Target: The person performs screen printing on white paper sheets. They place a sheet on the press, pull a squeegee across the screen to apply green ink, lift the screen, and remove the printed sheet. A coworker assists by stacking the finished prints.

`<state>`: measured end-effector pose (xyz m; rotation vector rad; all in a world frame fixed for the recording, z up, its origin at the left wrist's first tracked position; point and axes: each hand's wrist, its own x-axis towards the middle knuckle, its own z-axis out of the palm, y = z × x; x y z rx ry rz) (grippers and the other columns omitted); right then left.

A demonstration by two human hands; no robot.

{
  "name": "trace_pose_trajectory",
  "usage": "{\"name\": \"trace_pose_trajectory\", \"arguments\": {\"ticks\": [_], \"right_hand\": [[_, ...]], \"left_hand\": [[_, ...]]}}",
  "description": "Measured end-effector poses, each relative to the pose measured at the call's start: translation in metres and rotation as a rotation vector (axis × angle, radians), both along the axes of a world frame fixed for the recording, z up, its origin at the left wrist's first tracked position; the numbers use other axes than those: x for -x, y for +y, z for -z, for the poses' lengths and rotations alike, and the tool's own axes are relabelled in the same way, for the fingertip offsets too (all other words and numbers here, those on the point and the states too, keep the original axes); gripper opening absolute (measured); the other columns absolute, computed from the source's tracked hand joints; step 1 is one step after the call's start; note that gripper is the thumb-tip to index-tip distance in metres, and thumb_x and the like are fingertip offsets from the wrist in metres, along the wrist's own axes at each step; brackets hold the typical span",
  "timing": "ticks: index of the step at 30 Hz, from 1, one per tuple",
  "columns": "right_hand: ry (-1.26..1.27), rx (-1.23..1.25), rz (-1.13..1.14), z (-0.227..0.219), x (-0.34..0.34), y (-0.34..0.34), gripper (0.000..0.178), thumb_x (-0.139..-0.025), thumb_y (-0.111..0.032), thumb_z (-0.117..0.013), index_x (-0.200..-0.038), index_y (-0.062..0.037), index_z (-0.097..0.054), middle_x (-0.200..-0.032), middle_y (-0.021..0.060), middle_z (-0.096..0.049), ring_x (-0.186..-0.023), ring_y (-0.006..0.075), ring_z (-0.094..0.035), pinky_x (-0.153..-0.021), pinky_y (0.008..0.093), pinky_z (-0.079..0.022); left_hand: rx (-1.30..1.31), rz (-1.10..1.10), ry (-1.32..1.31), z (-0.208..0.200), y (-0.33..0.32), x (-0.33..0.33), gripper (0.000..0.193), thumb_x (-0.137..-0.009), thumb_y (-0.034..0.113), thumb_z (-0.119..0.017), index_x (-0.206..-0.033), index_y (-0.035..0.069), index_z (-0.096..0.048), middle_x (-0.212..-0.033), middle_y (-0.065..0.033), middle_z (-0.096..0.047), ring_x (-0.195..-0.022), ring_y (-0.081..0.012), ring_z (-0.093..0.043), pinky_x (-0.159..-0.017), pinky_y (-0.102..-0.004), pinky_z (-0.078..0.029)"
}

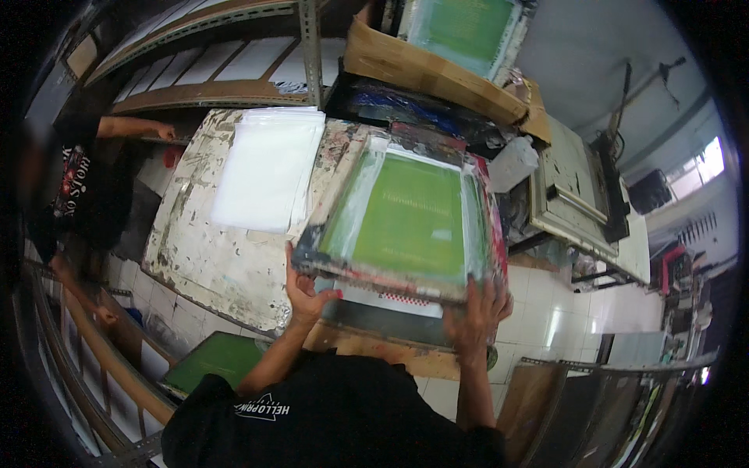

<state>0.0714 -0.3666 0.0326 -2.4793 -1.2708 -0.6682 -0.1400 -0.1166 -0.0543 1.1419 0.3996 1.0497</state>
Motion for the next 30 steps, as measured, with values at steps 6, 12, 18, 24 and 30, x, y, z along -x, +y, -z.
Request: {"name": "trace_pose_trajectory", "arguments": {"ticks": [6, 12, 18, 24, 30], "right_hand": [[0.395, 0.079, -0.359, -0.024, -0.036, 0.054, 0.095, -0.074, -0.044, -0.078, -0.152, -0.0029, -0.043, -0.157, 0.0243, -0.038, -0.144, 0.0473, -0.033, -0.118, 0.059, -0.024], [0.07, 0.079, -0.315, 0.075, -0.212, 0.248, 0.102, -0.079, -0.038, -0.081, -0.161, -0.0088, -0.026, -0.162, 0.0224, -0.029, -0.147, 0.0485, -0.029, -0.119, 0.0585, -0.026], [0.31, 0.445, -0.209, 0.101, -0.288, 0.34, 0.089, -0.08, -0.029, -0.08, -0.156, -0.0147, -0.036, -0.144, 0.0179, -0.052, -0.132, 0.0388, -0.048, -0.108, 0.0551, -0.036], [0.259, 0.226, -0.358, 0.092, -0.281, 0.337, 0.061, -0.08, -0.019, -0.078, -0.137, -0.0151, -0.057, -0.127, 0.0136, -0.065, -0.121, 0.0327, -0.057, -0.093, 0.048, -0.042], [0.2, 0.069, -0.382, 0.099, -0.262, 0.341, 0.05, -0.078, -0.013, -0.077, -0.126, -0.0126, -0.064, -0.119, 0.0139, -0.07, -0.114, 0.0334, -0.064, -0.094, 0.0457, -0.046]], "left_hand": [[-0.041, -0.138, 0.329, 0.069, -0.005, 0.031, 0.101, -0.059, 0.001, -0.094, -0.147, -0.008, -0.045, -0.127, -0.0165, -0.065, -0.116, -0.023, -0.063, -0.099, -0.0347, -0.053], [-0.283, -0.217, 0.592, 0.112, -0.011, 0.045, 0.105, -0.054, 0.022, -0.1, -0.143, -0.004, -0.051, -0.116, -0.0187, -0.066, -0.104, -0.0313, -0.064, -0.091, -0.0403, -0.051], [-0.39, -0.269, 0.606, 0.102, -0.008, 0.043, 0.102, -0.053, 0.031, -0.099, -0.137, -0.004, -0.054, -0.114, -0.0193, -0.064, -0.1, -0.0335, -0.062, -0.089, -0.0421, -0.049], [-0.405, -0.274, 0.638, 0.097, -0.007, 0.043, 0.1, -0.053, 0.033, -0.099, -0.134, -0.004, -0.055, -0.114, -0.0187, -0.064, -0.101, -0.0353, -0.061, -0.09, -0.044, -0.049], [-0.404, -0.26, 0.679, 0.094, -0.006, 0.042, 0.1, -0.052, 0.033, -0.1, -0.134, -0.004, -0.056, -0.111, -0.0187, -0.064, -0.098, -0.0344, -0.061, -0.088, -0.0434, -0.049]]}}
